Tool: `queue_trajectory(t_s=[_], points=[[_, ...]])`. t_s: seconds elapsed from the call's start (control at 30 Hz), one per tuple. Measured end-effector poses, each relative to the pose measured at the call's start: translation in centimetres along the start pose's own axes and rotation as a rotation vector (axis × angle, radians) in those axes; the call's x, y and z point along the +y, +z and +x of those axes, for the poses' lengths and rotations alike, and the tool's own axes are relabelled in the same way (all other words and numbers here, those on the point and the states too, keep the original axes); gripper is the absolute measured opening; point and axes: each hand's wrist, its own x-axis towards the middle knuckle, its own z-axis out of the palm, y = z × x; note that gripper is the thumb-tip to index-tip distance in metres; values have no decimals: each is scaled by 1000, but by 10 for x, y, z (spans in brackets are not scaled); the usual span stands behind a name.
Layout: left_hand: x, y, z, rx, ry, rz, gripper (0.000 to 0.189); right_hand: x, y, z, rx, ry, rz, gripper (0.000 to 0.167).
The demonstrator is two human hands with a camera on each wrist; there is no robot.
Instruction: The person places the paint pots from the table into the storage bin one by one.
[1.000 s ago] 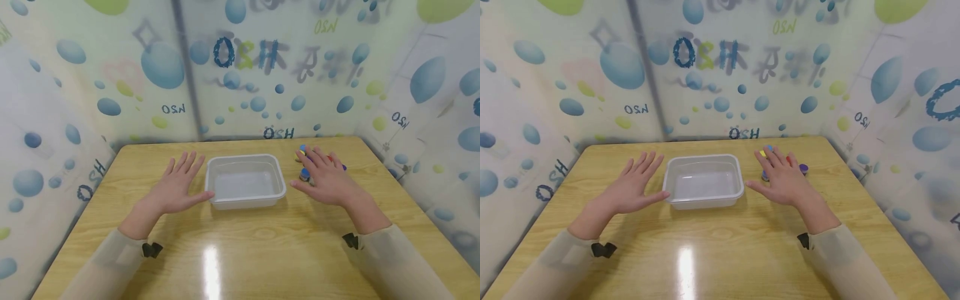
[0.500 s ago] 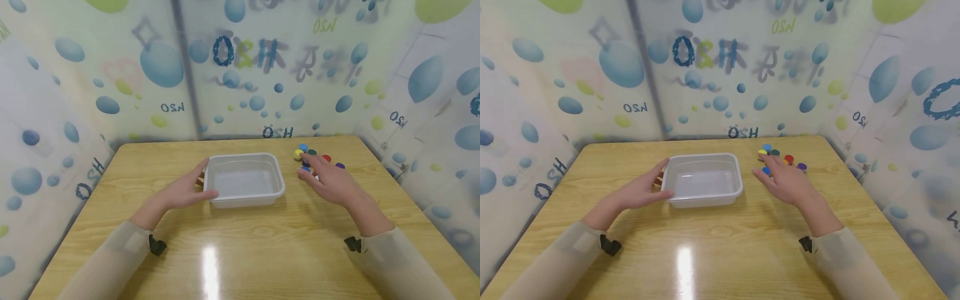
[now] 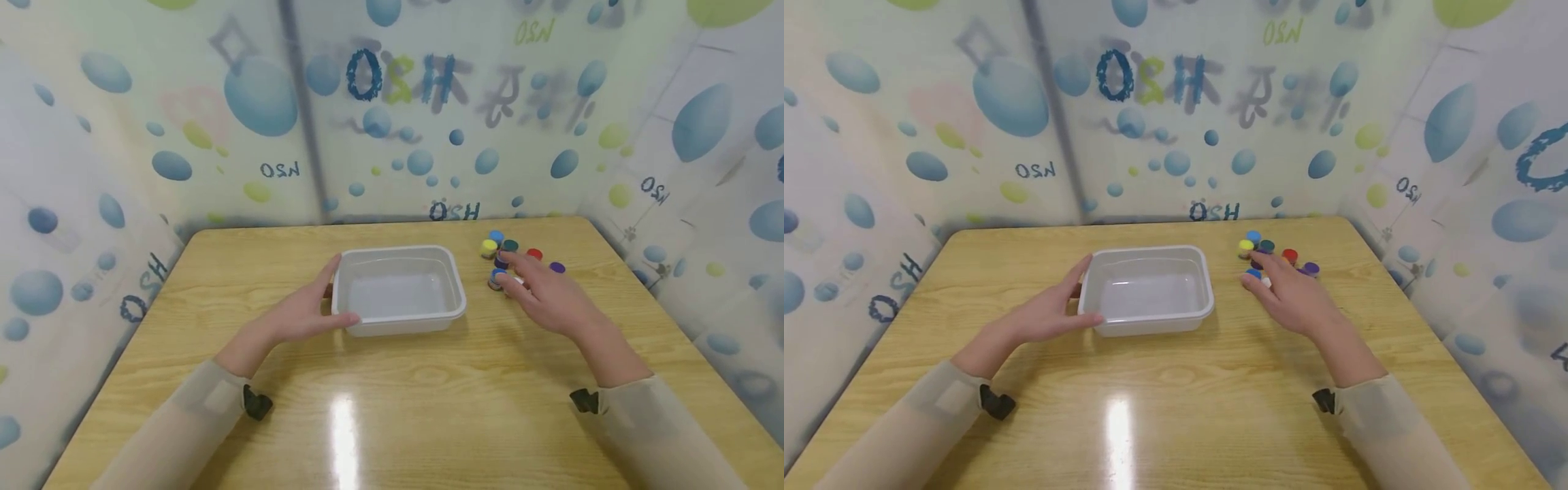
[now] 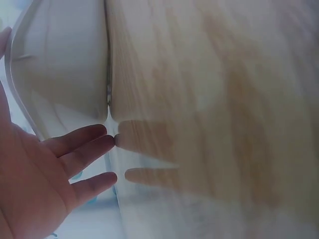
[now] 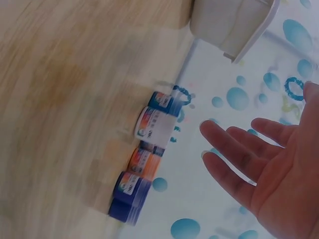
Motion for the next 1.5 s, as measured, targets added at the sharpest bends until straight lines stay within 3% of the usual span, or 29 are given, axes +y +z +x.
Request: queue_trajectory(t_s=[0.23, 0.57, 0.77, 0.87, 1.13, 1.5], points=[[2, -2, -1, 13, -45, 95, 128, 26, -1, 3, 23, 22, 134, 71], [1, -3, -3, -2, -50, 77, 125, 55, -2, 5, 71, 142, 309, 71], [2, -3, -4, 0, -42, 86, 124, 62, 4, 12, 60, 169, 283, 51], [3, -4, -5, -3, -47, 87, 124, 64, 7, 17, 19, 165, 277, 48], [2, -2, -4, -9, -39, 80, 124, 62, 13, 26, -122, 191, 281, 63], [0, 2, -2, -2, -40, 103, 124, 60, 18, 24, -115, 217, 239, 55]])
